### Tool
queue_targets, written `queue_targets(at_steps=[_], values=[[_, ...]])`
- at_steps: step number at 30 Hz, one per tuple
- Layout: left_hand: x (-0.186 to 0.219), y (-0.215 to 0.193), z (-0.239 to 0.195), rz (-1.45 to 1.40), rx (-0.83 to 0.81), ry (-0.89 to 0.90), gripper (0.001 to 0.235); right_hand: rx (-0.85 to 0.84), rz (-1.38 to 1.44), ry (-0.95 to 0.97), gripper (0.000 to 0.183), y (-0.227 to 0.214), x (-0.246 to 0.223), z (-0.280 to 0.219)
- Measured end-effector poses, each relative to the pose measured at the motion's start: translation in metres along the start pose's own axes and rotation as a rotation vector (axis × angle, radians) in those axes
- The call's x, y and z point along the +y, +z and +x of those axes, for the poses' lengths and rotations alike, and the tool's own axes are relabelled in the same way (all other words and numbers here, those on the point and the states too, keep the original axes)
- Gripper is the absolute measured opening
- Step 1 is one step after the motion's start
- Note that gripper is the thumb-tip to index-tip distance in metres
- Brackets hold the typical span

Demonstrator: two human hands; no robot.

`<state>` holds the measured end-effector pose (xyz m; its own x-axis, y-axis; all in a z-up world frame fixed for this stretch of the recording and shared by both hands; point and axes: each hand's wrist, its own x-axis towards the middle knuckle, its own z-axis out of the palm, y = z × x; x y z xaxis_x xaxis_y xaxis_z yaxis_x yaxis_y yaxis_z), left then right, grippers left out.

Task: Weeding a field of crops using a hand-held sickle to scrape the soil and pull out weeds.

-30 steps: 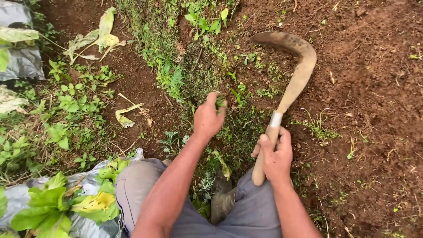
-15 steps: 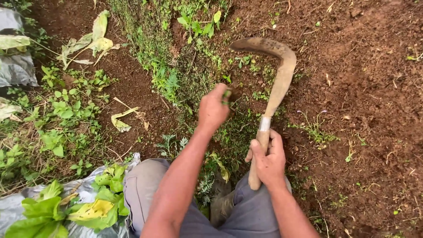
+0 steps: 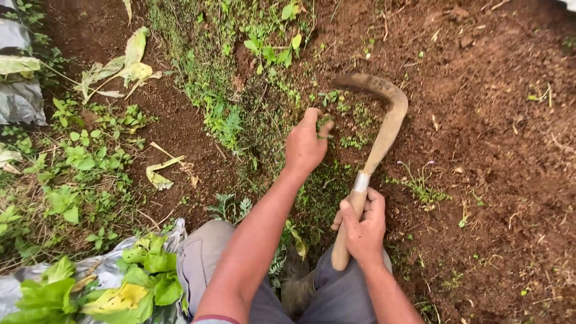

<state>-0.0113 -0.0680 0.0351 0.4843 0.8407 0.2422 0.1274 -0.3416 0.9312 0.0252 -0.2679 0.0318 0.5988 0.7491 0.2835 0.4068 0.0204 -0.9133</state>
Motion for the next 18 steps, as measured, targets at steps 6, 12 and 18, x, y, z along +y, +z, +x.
queue_targets(at_steps=[6, 12, 18], values=[[0.008, 0.006, 0.054, 0.033, 0.018, 0.088, 0.055, 0.100, 0.028, 0.190, 0.044, 0.006, -0.004, 0.005], [-0.024, 0.026, 0.059, 0.093, 0.163, 0.260, 0.015, 0.077, 0.064, -0.029, 0.040, 0.002, 0.014, 0.006], [-0.035, -0.029, 0.013, -0.035, -0.022, -0.014, 0.016, 0.076, 0.081, -0.080, 0.034, 0.002, -0.002, 0.004]])
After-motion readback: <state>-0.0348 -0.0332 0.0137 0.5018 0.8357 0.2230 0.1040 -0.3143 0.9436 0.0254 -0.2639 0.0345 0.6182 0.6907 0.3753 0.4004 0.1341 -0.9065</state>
